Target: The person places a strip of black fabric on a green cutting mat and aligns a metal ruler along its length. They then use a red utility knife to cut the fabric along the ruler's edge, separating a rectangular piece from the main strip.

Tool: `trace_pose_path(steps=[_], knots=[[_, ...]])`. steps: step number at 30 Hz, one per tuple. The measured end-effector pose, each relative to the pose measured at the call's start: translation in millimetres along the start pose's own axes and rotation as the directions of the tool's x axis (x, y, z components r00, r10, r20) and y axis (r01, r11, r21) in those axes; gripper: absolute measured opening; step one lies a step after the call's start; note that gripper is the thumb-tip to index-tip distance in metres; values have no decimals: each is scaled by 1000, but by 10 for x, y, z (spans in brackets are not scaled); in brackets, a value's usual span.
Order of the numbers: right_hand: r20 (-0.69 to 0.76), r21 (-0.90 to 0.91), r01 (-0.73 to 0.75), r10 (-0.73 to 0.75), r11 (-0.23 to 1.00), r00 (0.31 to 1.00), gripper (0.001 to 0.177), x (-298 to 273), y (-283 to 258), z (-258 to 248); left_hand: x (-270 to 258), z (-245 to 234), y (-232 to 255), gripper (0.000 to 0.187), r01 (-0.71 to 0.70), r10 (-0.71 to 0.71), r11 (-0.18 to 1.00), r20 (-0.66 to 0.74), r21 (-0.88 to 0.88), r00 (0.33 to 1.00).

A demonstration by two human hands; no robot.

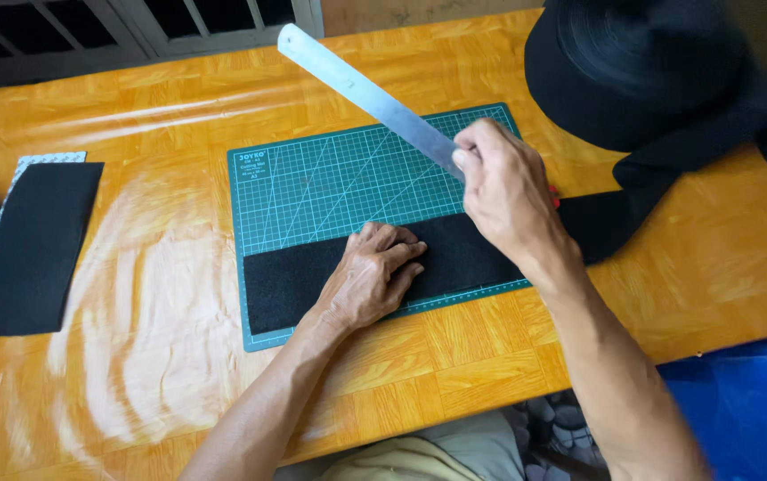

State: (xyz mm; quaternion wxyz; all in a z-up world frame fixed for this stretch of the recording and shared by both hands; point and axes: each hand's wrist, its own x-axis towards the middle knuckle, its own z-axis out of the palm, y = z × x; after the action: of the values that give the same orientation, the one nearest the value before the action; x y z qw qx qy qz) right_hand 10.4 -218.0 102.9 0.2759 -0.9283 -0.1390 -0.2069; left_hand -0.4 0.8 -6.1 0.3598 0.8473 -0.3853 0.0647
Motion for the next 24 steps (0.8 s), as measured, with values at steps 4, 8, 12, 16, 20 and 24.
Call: trace_pose_path(steps=[4,8,12,16,20,24], knots=[[-17,62,-148,149,987,989,40,-670,-118,-43,17,-12,24,26,-1,1,1000,-2,10,1000],[104,407,-399,392,822,914,53,-1396,-139,140,33,-88,123,34,-24,20,998,56,63,998],[148,443,-542,538,714,830,65,-1814,-171,269,54,-99,148,39,-120,113,982,52,144,992],[4,269,-456,472,848,882,63,-1853,-323,318,67,-108,167,41,-104,99,986,45,130,994],[-77,129,-340,351,932,933,62,-1782,-481,515,69,-138,201,41,23,-28,998,90,50,996],[46,121,-342,339,932,940,62,-1670,-746,593,48,-141,196,50,80,-78,996,57,-29,995]])
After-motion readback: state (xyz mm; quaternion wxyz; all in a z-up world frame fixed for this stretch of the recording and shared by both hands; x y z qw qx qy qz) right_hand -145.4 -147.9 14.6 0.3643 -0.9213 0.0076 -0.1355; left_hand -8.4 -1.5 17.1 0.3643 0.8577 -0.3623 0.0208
